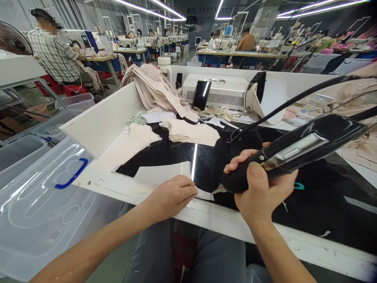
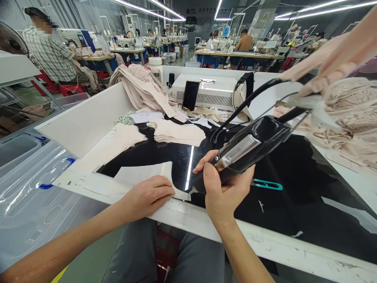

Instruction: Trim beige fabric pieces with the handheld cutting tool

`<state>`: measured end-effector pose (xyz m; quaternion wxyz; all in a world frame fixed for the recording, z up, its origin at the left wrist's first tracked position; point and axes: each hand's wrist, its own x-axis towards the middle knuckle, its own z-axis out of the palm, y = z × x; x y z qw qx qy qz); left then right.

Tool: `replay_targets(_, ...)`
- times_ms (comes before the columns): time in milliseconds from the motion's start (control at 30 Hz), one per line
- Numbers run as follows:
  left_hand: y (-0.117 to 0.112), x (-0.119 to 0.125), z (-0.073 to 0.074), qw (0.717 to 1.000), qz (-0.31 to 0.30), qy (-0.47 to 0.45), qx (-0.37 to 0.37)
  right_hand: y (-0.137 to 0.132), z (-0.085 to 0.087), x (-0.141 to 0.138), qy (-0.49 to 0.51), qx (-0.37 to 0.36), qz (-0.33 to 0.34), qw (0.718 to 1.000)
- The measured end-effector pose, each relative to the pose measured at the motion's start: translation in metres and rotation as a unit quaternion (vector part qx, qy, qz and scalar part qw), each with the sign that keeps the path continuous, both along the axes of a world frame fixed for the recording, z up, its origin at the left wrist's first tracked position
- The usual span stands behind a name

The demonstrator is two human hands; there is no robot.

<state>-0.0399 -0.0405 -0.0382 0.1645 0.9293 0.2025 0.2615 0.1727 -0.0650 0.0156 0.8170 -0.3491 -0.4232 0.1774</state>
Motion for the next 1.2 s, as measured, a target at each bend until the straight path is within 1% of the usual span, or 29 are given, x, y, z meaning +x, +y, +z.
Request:
replay_targets(300, -0.002, -0.011, -0.002, 1.000, -0.010, 0.000, -0.017, 0.000, -0.002, -0.001, -0.014, -0.005, -0.012, 1.000)
replay_targets(400, -0.004, -0.014, -0.002, 1.000, -0.022, -0.001, 0.014, -0.001, -0.002, -0.002, -0.011, -0.008, -0.012, 1.000)
replay_targets(500, -0.004, -0.015, -0.003, 0.998, -0.021, 0.002, 0.056, -0.001, -0.002, -0.002, -0.008, -0.008, -0.015, 1.000)
replay_targets(667, 0.003, -0.006, -0.006, 0.997, -0.015, 0.003, 0.076, 0.005, -0.004, 0.000, -0.017, 0.000, -0.020, 1.000)
replay_targets(833, 0.011, 0.002, -0.006, 0.997, -0.019, 0.001, 0.074, 0.013, -0.005, 0.008, -0.017, 0.001, -0.030, 0.999)
replay_targets(967, 0.012, 0.001, -0.006, 0.998, -0.025, -0.003, 0.065, 0.015, -0.004, 0.011, -0.019, 0.007, -0.020, 1.000)
replay_targets(1100, 0.012, -0.002, -0.007, 0.998, -0.030, 0.010, 0.061, 0.015, 0.000, 0.006, -0.019, 0.006, -0.016, 1.000)
replay_targets(1200, 0.013, -0.004, -0.007, 0.998, -0.030, 0.009, 0.060, 0.018, 0.003, -0.001, -0.013, 0.018, 0.001, 1.000)
